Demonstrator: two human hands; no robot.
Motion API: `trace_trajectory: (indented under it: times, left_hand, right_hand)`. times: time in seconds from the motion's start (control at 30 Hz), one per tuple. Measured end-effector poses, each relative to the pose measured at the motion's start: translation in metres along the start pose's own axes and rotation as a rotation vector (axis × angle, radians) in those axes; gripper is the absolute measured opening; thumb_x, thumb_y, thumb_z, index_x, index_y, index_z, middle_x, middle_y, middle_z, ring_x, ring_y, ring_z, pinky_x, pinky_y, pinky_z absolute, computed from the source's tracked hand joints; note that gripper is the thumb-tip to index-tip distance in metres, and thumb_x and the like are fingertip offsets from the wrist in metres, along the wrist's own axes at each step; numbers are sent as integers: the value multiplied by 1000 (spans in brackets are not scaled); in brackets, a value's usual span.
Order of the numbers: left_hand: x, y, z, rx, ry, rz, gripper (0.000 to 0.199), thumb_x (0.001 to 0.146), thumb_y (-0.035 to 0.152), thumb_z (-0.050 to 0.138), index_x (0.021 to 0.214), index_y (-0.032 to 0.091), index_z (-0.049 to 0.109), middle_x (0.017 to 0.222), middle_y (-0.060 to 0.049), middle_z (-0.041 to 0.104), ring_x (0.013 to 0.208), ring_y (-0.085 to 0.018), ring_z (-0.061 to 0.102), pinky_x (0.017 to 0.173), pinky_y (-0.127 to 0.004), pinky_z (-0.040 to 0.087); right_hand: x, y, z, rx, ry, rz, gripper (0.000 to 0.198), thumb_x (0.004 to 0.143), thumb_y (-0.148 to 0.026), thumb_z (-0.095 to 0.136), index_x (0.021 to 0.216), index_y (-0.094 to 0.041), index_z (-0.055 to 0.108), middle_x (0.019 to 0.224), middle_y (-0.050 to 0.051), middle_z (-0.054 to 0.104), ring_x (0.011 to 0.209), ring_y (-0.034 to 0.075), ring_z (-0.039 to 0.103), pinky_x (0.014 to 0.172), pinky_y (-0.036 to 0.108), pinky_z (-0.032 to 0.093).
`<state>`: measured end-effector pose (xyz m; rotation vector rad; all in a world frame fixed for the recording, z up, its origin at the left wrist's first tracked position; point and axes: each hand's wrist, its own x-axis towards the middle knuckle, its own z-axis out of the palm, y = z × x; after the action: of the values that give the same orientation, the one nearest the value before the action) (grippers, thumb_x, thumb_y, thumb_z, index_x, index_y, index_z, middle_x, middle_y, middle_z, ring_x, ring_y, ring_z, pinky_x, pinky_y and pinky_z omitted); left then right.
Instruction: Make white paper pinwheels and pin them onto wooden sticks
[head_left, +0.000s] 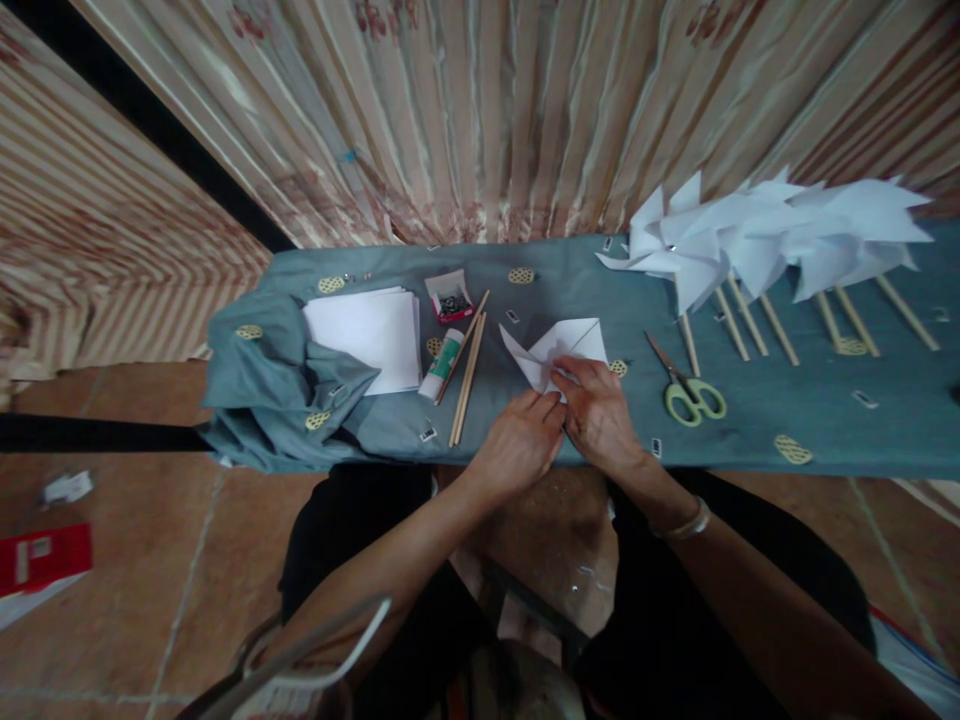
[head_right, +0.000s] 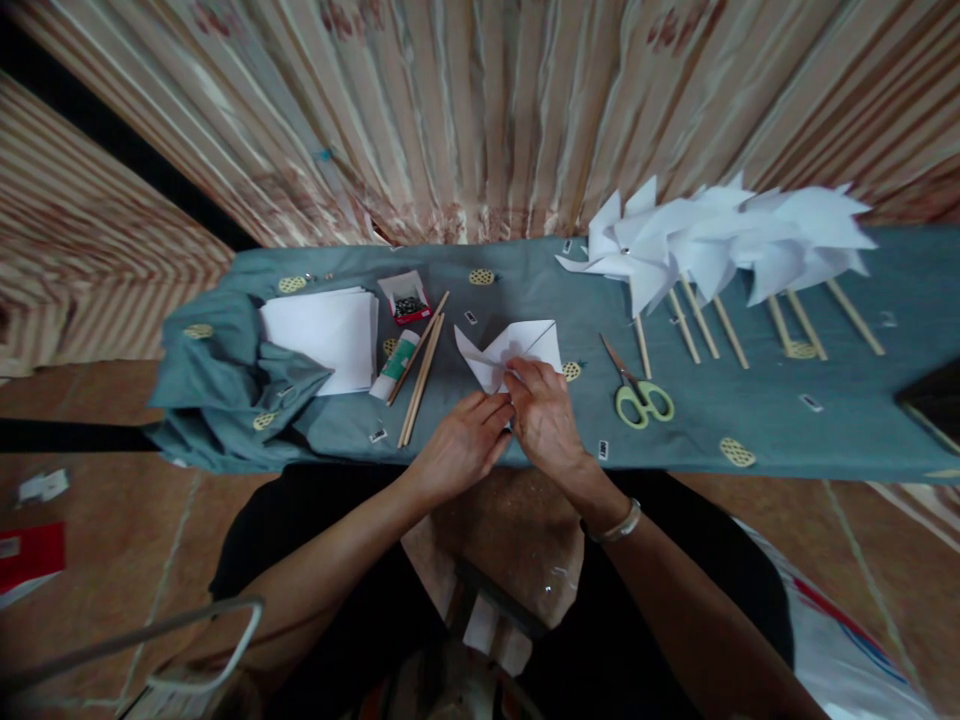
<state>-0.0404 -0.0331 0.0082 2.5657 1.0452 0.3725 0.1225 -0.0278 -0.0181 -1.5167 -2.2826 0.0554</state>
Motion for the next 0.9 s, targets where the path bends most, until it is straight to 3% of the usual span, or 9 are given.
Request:
trace_trajectory:
  times: [0.33,0.57,0.77,0.9]
  left_hand:
    - [1,-1,0,37,18,13,18,97,14,49,110,12,61,113,-12,65,105,-24,59,96,-41,54]
    - [2,0,-1,95,30,35,16,97,12,49,107,11,62,114,-11,67,103,-23,61,97,-38,54]
    - [0,-2,-4,63,65,49,23,95,10,51,116,12,58,119,-12,66,110,-23,61,99,-39,53]
    - [-2,-6,-6,75,60,39,19,95,11,53,112,14,60,119,-11,66,107,-23,61,97,-38,54]
  right_hand:
    - [3,1,2,-60,-1,5,38,91,-14,41,118,-14,69,130,14,64,116,31,49,96,46,42]
    - [-4,4,-9,22,79,25,45,94,-15,35,130,-16,64,129,14,65,116,30,54,102,48,43]
    - [5,38,-7,7,170,213,50,98,-25,35,144,-9,47,138,20,59,127,32,54,106,50,44]
    - [15,59,1,72,164,222,55,97,-31,39,147,-8,43,142,21,57,133,32,52,110,52,43]
